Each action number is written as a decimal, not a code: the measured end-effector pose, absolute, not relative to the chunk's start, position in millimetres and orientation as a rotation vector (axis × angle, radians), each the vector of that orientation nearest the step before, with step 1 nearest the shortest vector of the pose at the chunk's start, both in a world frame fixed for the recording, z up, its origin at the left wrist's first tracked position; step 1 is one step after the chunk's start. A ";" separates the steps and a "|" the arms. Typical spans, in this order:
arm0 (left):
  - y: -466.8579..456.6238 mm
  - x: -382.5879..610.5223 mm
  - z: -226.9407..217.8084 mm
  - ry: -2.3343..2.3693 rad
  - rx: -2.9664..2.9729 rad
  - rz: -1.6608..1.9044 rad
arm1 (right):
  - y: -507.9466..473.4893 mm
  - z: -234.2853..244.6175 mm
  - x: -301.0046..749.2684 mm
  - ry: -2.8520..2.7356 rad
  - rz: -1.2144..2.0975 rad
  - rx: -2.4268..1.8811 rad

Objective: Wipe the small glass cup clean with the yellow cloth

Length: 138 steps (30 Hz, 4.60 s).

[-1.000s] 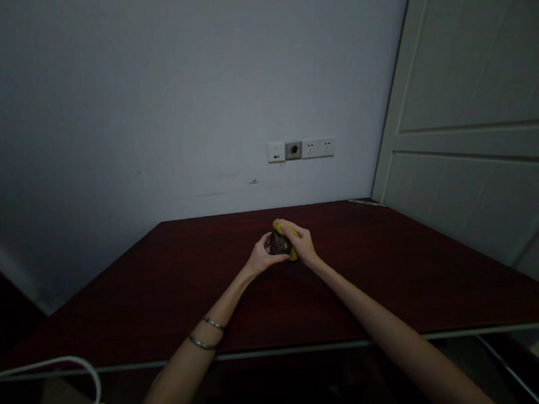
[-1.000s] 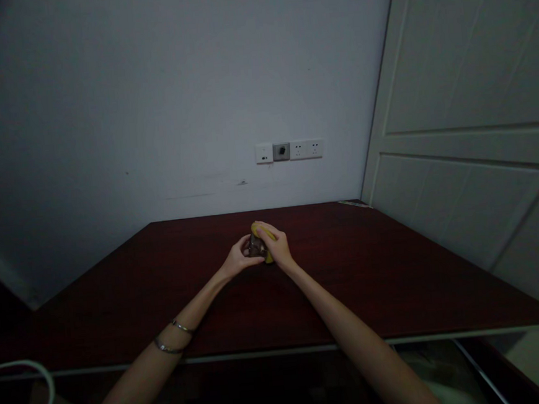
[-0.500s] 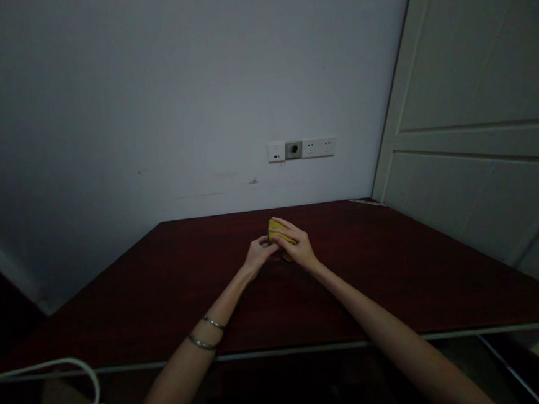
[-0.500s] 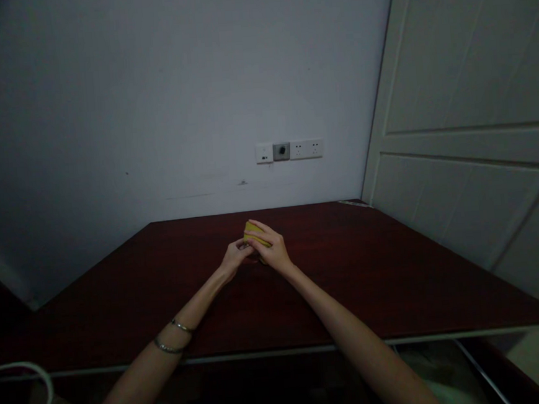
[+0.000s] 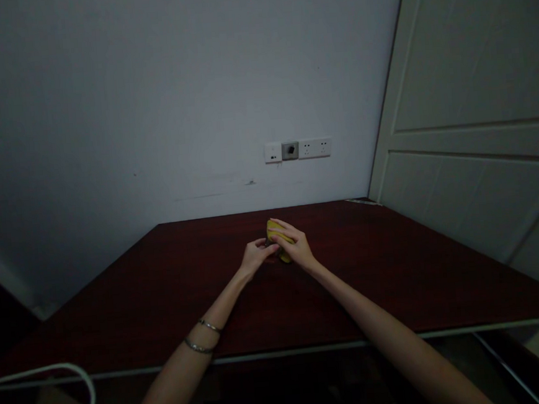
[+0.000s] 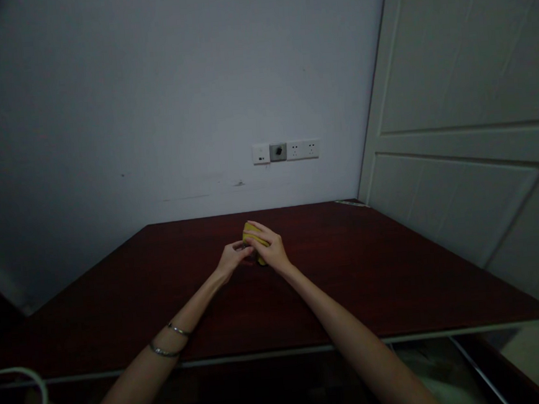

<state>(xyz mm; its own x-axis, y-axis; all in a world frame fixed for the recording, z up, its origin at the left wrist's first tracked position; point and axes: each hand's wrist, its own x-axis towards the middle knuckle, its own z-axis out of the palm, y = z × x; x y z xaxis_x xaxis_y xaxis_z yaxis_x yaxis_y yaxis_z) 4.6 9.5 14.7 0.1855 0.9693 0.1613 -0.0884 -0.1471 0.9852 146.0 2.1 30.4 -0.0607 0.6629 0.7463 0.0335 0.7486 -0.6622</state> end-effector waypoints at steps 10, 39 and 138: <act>7.8 6.2 11.7 0.929 1.415 1.152 | 22.2 25.5 153.3 -1.419 0.806 -0.714; 10.2 5.1 8.5 0.878 1.145 1.289 | -4.9 35.2 144.8 -1.685 0.511 -0.517; 13.2 8.1 3.2 0.884 1.681 1.322 | 20.1 23.6 146.4 -1.454 0.825 -0.708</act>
<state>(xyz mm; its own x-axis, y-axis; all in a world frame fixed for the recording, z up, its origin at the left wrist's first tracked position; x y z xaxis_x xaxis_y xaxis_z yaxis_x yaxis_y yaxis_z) 8.1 13.2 3.2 0.2083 0.8858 0.4146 0.0450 -0.4321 0.9007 146.4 20.1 23.6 -0.0530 0.8289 0.5569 -0.0532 0.5545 -0.8305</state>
